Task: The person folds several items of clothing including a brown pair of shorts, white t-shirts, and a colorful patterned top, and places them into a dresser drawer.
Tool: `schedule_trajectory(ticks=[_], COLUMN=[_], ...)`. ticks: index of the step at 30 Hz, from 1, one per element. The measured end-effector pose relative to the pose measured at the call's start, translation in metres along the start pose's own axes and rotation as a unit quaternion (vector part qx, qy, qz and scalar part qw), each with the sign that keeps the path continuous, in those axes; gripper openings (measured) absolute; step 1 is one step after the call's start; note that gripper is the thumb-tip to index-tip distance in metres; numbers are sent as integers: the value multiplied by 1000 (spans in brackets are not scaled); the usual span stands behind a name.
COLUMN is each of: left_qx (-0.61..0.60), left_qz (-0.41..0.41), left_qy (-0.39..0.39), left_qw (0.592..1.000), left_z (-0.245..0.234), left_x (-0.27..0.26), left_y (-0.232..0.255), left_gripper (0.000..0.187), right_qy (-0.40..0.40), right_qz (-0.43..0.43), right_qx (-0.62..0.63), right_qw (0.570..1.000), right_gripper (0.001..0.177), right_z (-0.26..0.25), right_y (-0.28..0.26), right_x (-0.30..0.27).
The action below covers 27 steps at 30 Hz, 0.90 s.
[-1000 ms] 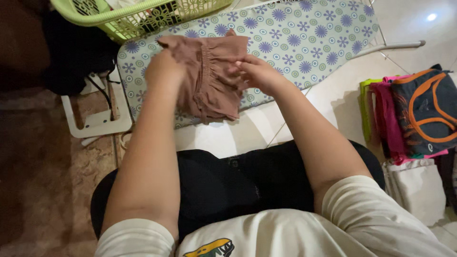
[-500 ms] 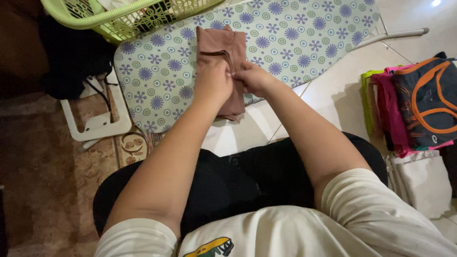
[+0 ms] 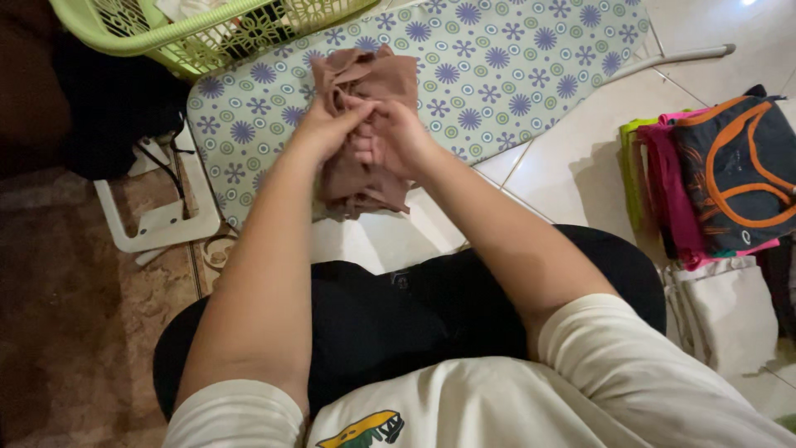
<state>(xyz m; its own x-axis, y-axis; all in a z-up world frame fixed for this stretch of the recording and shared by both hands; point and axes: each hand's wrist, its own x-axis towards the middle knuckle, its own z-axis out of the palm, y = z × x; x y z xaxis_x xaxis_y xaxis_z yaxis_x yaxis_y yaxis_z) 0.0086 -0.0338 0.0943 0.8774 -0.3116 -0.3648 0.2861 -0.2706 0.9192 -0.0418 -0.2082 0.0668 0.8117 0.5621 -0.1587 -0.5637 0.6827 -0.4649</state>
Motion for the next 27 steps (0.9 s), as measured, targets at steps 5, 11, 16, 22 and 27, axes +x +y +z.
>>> schedule_trajectory(ticks=[5, 11, 16, 22, 27], left_qx=[-6, -255, -350, -383, -200], left_qz=[-104, -221, -240, -218, -157], left_qy=[-10, 56, 31, 16, 125], left_qw=[995, 940, 905, 898, 959], left_z=[-36, -76, -109, -114, -89], left_x=[-4, 24, 43, 50, 21], left_y=[-3, -52, -117, -128, -51], left_gripper=[69, 62, 53, 43, 68], right_qy=[299, 234, 193, 222, 498], right_qz=[-208, -95, -115, -191, -374], right_qx=[-440, -784, -812, -575, -293], right_qw=[821, 567, 538, 764, 725], right_gripper=[57, 94, 57, 37, 44], right_z=[-14, 27, 19, -23, -61], right_y=[47, 81, 73, 40, 13], right_x=[19, 2, 5, -12, -61])
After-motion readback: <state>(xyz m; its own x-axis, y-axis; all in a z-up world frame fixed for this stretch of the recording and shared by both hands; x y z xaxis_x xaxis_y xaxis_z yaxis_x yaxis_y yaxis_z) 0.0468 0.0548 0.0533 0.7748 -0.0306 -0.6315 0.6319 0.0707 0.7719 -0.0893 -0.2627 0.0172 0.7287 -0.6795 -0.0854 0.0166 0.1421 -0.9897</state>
